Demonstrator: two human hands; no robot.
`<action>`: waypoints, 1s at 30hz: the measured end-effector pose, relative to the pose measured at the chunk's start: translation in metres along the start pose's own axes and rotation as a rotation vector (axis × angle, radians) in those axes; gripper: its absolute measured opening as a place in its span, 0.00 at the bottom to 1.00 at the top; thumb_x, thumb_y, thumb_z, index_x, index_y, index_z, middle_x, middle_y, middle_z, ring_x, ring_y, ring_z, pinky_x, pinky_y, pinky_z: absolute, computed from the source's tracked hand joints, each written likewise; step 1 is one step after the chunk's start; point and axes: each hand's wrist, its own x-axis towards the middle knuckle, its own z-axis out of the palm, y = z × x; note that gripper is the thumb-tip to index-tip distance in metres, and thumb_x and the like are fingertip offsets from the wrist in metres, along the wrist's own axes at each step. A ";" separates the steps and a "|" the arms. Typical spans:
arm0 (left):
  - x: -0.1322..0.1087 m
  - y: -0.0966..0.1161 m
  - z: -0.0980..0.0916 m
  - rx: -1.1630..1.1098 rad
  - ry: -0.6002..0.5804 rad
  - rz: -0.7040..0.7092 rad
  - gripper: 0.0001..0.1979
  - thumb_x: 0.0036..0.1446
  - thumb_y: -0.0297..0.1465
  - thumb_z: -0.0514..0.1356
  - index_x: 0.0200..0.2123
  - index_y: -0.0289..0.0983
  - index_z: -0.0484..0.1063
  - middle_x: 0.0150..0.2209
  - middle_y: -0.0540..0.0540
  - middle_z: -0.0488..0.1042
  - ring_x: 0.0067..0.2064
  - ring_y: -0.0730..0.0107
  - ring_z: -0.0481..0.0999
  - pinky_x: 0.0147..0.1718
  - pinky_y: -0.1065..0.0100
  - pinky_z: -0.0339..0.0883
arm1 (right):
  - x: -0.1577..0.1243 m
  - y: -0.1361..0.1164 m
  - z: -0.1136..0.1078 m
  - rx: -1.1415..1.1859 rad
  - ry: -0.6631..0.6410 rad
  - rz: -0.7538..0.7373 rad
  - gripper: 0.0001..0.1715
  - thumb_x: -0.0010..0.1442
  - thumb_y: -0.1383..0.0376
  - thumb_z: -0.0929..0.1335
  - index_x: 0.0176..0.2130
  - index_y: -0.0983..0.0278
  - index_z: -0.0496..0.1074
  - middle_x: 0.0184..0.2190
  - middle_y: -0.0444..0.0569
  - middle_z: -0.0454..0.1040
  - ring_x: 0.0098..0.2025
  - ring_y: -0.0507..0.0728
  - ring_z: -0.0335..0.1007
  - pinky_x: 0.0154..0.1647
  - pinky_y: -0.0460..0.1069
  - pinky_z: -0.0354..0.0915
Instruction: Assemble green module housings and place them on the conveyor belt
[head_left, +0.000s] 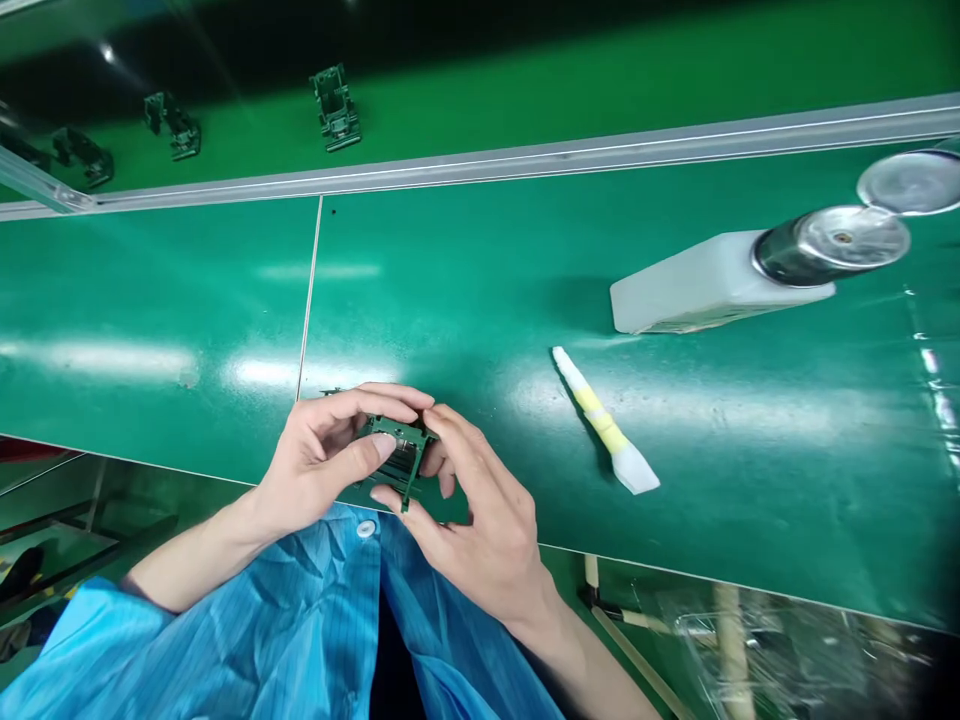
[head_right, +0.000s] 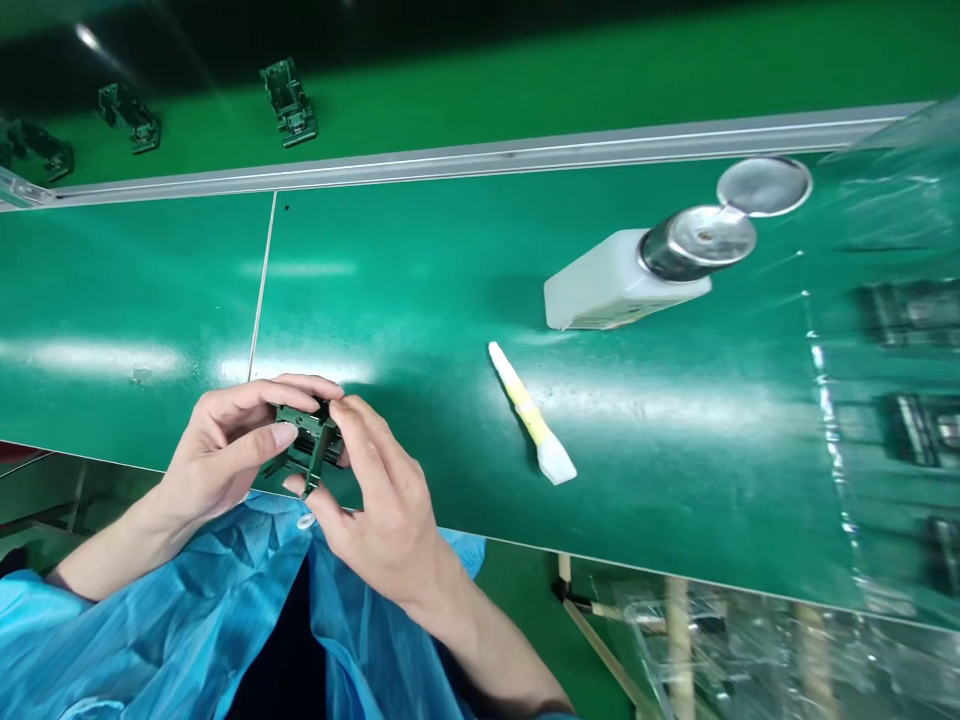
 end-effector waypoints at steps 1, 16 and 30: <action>-0.001 -0.002 0.000 -0.005 0.019 0.001 0.11 0.61 0.24 0.61 0.45 0.41 0.80 0.51 0.42 0.79 0.53 0.62 0.79 0.51 0.64 0.77 | 0.000 0.000 0.001 -0.004 -0.004 0.003 0.33 0.66 0.65 0.72 0.65 0.64 0.60 0.58 0.60 0.68 0.57 0.64 0.71 0.46 0.52 0.79; -0.040 0.001 -0.092 0.762 0.041 0.211 0.39 0.52 0.33 0.71 0.66 0.45 0.63 0.62 0.41 0.70 0.61 0.52 0.71 0.54 0.58 0.73 | -0.010 0.040 -0.029 -0.241 -0.155 0.186 0.28 0.66 0.55 0.72 0.61 0.60 0.68 0.53 0.55 0.72 0.54 0.64 0.71 0.55 0.59 0.73; -0.030 -0.056 -0.075 0.548 0.036 0.165 0.35 0.49 0.38 0.73 0.60 0.42 0.68 0.56 0.37 0.75 0.58 0.55 0.74 0.58 0.54 0.70 | 0.013 -0.006 -0.003 -0.454 -0.285 -0.079 0.37 0.70 0.61 0.68 0.70 0.67 0.52 0.57 0.62 0.70 0.56 0.69 0.71 0.56 0.62 0.74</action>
